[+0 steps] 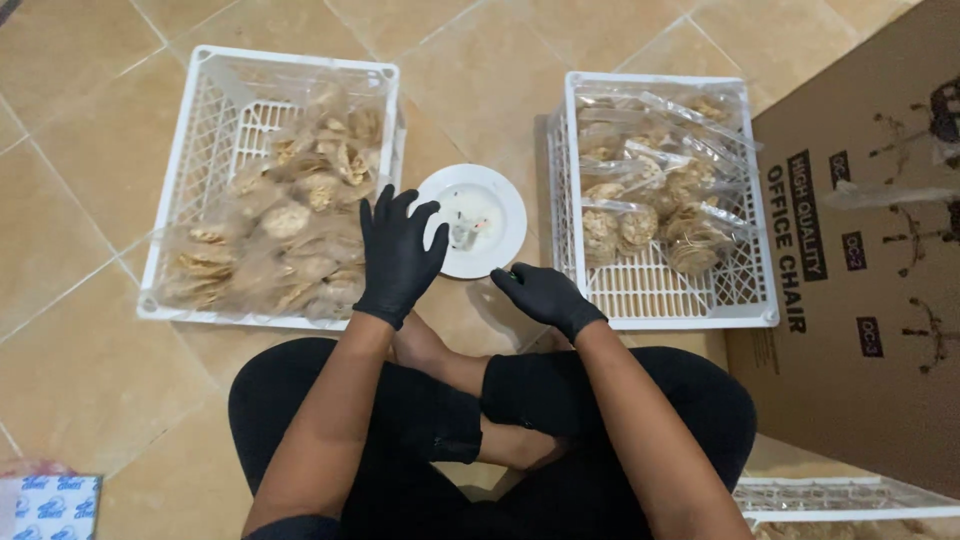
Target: Sealing plastic bags of food items by melting the edges over a candle flame
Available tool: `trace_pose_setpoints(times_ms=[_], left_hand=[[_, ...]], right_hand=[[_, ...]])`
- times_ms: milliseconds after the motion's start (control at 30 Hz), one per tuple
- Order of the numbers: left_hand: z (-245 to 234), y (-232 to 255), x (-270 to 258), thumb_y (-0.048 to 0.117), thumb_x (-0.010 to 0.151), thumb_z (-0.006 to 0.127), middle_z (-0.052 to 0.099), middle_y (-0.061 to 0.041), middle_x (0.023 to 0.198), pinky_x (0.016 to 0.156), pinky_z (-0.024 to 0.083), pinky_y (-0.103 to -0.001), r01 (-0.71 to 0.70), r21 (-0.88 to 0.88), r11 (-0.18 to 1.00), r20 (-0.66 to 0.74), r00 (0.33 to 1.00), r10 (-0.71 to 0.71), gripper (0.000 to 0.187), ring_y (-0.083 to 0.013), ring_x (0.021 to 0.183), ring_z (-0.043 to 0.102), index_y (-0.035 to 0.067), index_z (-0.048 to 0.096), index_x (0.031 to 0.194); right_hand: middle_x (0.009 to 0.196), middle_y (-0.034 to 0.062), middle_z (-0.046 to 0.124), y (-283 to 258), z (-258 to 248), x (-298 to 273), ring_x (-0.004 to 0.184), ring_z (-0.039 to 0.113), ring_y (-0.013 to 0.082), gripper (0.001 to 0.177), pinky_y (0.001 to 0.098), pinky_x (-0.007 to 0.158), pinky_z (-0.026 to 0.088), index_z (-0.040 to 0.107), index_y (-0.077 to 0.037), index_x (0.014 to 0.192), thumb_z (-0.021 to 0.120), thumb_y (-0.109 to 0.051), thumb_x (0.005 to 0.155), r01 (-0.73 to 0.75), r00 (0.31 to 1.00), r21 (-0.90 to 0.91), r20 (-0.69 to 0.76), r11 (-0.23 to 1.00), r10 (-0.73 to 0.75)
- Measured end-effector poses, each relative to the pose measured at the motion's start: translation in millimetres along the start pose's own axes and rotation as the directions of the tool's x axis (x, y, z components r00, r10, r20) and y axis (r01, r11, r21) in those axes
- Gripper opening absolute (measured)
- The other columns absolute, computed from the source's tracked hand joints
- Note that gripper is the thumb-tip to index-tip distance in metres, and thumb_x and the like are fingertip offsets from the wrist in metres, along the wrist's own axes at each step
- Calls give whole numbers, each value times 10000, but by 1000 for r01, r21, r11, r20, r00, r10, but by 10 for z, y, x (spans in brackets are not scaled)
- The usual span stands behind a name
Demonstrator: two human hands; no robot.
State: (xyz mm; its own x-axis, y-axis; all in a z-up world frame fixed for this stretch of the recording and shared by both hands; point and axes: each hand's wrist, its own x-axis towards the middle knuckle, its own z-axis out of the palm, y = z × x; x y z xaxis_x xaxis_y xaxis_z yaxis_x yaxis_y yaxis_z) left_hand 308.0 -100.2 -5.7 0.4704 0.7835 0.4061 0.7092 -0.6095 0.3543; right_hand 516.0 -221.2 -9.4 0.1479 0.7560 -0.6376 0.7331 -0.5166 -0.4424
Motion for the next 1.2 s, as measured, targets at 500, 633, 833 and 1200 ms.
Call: trace_pose_setpoints(times_ms=[500, 633, 833, 1200], left_hand=[[-140, -199, 153, 201, 962, 720, 652, 8, 746, 773, 542, -403, 20, -112, 994, -229, 972, -46, 122, -253, 771, 688, 193, 741, 1082], [-95, -256, 106, 304, 1012, 665, 625, 52, 598, 657, 577, -389, 198, -123, 973, -104, 972, -211, 90, -237, 657, 697, 245, 711, 963], [37, -499, 54, 574, 968, 593, 662, 80, 557, 653, 604, -456, 467, 12, 884, 226, 860, -458, 339, -273, 697, 753, 293, 664, 793], [-218, -343, 53, 657, 992, 496, 757, -174, 837, 875, 563, -527, 481, -54, 875, 590, 723, -361, 583, -411, 994, 732, 116, 714, 975]], right_hand=[[928, 209, 718, -27, 35, 209, 1064, 680, 459, 646, 502, 936, 519, 661, -125, 1015, 414, -721, 979, 125, 968, 154, -234, 980, -87], [931, 218, 718, -22, 11, 262, 1058, 684, 456, 634, 509, 930, 520, 660, -121, 1050, 427, -708, 990, 139, 958, 142, -268, 980, -97], [898, 222, 720, -74, -39, 275, 993, 695, 477, 610, 541, 870, 533, 648, -100, 994, 428, -668, 1000, 184, 929, 69, -338, 981, -150], [711, 204, 660, -184, -28, 301, 825, 701, 465, 437, 500, 781, 551, 598, -81, 798, 583, -481, 974, 255, 822, 22, -532, 967, -205]])
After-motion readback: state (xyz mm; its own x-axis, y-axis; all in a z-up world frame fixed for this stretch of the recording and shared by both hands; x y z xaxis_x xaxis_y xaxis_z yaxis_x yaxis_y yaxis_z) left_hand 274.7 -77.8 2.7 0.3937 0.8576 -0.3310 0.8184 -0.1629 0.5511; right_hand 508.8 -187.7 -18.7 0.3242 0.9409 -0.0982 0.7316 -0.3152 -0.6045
